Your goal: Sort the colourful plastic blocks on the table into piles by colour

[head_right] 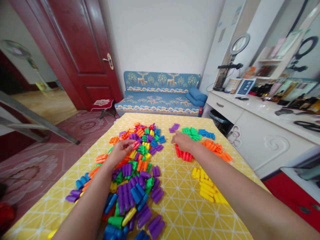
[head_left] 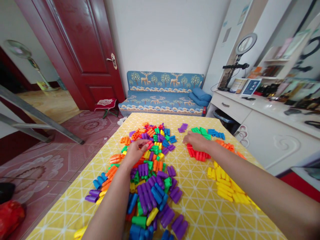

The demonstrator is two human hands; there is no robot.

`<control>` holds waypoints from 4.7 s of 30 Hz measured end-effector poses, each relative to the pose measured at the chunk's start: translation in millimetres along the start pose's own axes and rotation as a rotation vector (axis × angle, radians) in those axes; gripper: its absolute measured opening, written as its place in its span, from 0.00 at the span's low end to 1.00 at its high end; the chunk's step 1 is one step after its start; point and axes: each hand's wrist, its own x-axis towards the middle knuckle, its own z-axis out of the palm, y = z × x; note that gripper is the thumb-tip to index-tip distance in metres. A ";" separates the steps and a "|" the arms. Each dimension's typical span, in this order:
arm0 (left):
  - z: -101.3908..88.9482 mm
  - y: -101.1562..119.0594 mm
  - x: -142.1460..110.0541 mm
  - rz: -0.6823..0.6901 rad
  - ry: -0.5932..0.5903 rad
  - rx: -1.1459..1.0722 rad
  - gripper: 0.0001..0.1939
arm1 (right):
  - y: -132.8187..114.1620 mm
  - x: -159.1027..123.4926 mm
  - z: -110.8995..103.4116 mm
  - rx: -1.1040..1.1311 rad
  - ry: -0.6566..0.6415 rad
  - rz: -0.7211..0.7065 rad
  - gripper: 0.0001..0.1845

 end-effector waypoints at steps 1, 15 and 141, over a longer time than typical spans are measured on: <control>0.1 0.2 0.1 -0.003 -0.008 -0.033 0.20 | -6.3 -2.5 1.9 0.043 -0.004 -0.044 0.20; 1.7 19.7 -13.4 -0.117 -0.434 -0.500 0.16 | -147.3 -53.7 63.3 1.368 0.135 0.196 0.19; 22.5 9.1 -24.0 0.215 -0.166 0.241 0.12 | 73.0 33.6 -7.3 -0.012 0.276 0.423 0.10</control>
